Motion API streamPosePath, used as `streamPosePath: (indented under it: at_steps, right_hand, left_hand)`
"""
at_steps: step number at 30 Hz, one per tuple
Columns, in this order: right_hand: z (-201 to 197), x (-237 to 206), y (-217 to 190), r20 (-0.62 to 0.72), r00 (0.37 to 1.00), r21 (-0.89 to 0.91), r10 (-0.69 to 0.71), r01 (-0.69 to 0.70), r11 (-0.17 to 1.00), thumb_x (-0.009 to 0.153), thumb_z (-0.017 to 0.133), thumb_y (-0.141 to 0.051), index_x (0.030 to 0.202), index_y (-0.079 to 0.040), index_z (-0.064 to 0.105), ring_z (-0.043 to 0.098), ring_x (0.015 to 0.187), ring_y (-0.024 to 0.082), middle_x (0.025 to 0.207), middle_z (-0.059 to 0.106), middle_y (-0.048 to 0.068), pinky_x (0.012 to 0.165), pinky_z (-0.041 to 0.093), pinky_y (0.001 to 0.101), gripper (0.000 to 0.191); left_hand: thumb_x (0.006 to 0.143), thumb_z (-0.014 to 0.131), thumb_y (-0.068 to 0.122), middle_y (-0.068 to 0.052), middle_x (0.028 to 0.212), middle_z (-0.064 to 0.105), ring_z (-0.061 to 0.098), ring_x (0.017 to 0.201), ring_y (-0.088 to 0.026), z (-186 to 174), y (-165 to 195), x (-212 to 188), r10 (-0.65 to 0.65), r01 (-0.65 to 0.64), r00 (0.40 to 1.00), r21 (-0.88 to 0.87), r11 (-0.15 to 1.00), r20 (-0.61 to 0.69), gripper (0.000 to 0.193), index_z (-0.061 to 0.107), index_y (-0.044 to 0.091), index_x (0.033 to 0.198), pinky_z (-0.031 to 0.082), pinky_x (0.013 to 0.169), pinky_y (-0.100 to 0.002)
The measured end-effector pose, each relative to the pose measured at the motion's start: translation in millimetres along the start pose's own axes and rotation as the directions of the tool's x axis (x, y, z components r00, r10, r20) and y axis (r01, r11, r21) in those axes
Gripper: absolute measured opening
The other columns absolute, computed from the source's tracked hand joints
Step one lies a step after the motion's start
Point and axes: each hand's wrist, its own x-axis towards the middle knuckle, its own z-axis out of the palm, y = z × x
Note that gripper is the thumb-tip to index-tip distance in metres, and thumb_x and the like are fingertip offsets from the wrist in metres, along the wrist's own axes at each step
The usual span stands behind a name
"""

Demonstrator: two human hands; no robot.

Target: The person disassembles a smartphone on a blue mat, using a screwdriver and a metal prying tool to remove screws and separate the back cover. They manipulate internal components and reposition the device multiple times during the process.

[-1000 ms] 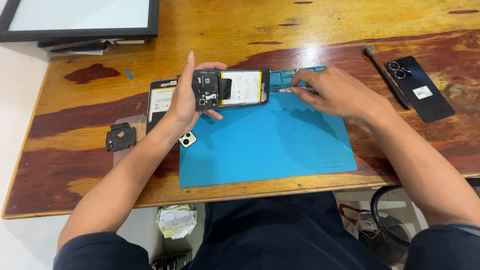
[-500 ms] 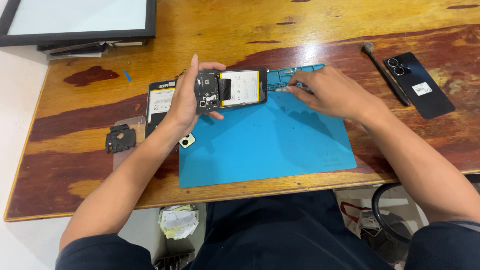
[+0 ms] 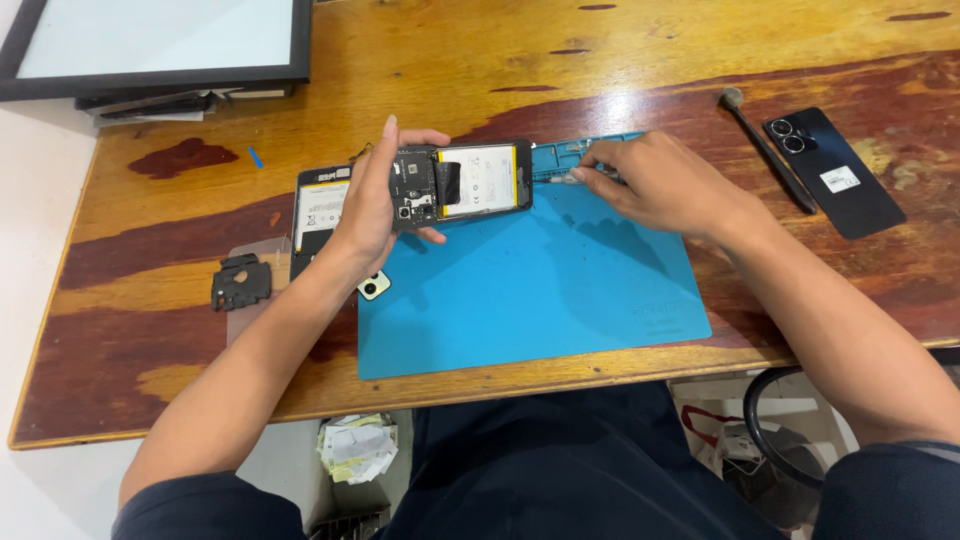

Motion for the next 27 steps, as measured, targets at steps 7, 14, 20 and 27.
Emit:
streamPosePath:
  at_steps: [7,14,20,27]
  right_hand:
    - [6,-2,0,-0.075,0.996,0.001,-0.056,0.056,0.998,0.097,0.069,-0.031,0.105,-0.003,0.076,0.059,0.043,0.033,0.054,0.062,0.019,0.050,0.048,0.0439,0.029]
    - [11,-5,-1,-0.186,0.971,0.028,-0.151,0.159,0.987,0.092,0.076,-0.025,0.103,0.000,0.076,0.069,0.056,0.030,0.075,0.073,0.018,0.054,0.054,0.0397,0.027]
    - [15,-6,-1,-0.266,0.935,0.058,-0.235,0.258,0.964,0.098,0.074,-0.018,0.108,0.001,0.073,0.073,0.084,0.031,0.100,0.071,0.020,0.069,0.059,0.0410,0.022]
    - [14,-7,-1,-0.220,0.935,0.008,-0.278,0.286,0.958,0.087,0.076,-0.018,0.115,0.004,0.072,0.071,0.085,0.034,0.105,0.070,0.019,0.073,0.059,0.0411,0.036]
  left_hand:
    - [0.106,0.034,0.056,-0.009,0.100,0.071,0.074,0.083,-0.015,1,0,-1,0.007,-0.007,1.000,0.010,1.000,0.008,0.062,0.062,0.005,0.128,0.064,0.051,-0.036]
    - [0.106,0.034,0.054,-0.010,0.101,0.071,0.074,0.084,-0.016,2,0,-1,0.039,-0.040,0.999,0.039,0.998,0.027,0.061,0.062,0.004,0.128,0.064,0.051,-0.035]
    - [0.107,0.037,0.053,-0.011,0.099,0.071,0.074,0.078,-0.017,2,-2,-2,0.061,-0.061,0.998,0.044,0.997,0.023,0.059,0.062,0.003,0.126,0.063,0.051,-0.034]
    - [0.106,0.050,0.043,-0.008,0.096,0.069,0.072,0.074,-0.014,8,3,-7,0.059,-0.058,0.998,0.062,0.996,-0.010,0.046,0.065,0.004,0.126,0.063,0.049,-0.032]
